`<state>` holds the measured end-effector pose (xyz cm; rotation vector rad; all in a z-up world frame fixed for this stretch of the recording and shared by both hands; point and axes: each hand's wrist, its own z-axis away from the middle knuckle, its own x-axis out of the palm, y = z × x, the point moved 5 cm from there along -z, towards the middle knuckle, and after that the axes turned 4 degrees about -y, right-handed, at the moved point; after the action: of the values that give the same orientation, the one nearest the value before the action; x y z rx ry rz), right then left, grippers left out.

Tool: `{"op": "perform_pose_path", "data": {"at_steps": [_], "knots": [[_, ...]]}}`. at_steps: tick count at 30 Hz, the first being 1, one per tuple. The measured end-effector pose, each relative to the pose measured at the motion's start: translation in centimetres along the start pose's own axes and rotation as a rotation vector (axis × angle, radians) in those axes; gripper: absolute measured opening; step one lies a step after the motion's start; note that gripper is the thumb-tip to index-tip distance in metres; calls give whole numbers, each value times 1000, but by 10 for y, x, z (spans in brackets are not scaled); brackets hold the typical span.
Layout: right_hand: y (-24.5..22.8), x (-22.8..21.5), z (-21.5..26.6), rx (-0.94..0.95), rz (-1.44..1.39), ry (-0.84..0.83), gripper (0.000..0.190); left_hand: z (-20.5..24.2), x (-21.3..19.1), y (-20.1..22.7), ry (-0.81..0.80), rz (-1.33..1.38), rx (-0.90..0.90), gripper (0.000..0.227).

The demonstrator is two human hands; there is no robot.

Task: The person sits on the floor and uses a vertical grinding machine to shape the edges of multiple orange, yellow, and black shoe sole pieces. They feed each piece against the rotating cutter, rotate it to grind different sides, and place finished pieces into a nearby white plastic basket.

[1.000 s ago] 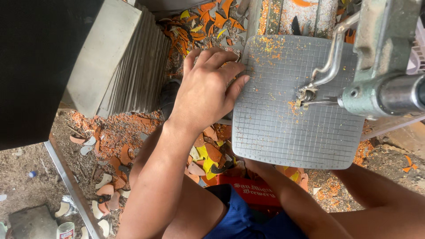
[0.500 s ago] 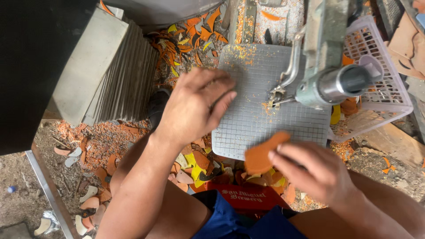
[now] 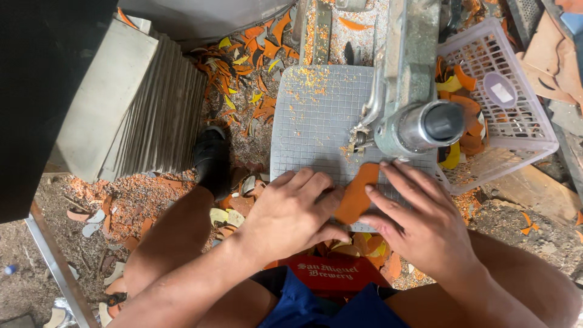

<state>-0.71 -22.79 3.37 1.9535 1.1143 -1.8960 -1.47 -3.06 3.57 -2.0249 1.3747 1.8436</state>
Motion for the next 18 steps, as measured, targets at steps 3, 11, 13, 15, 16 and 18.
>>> {"op": "perform_pose_path", "data": {"at_steps": [3,11,13,15,16,18], "knots": [[-2,5,-1,2,33,41,45,0,2,-2,29,22,-14,50],[-2,11,-8,37,67,59,52,0,4,-4,32,-27,-64,49],[-4,12,-10,40,85,77,51,0,2,-4,40,-41,-97,51],[-7,12,-12,33,106,96,51,0,0,-5,35,-37,-113,52],[-8,12,-14,36,111,101,51,-1,-1,-6,34,-36,-121,53],[-10,12,-15,45,120,106,49,0,-3,-6,36,-31,-122,51]]}}
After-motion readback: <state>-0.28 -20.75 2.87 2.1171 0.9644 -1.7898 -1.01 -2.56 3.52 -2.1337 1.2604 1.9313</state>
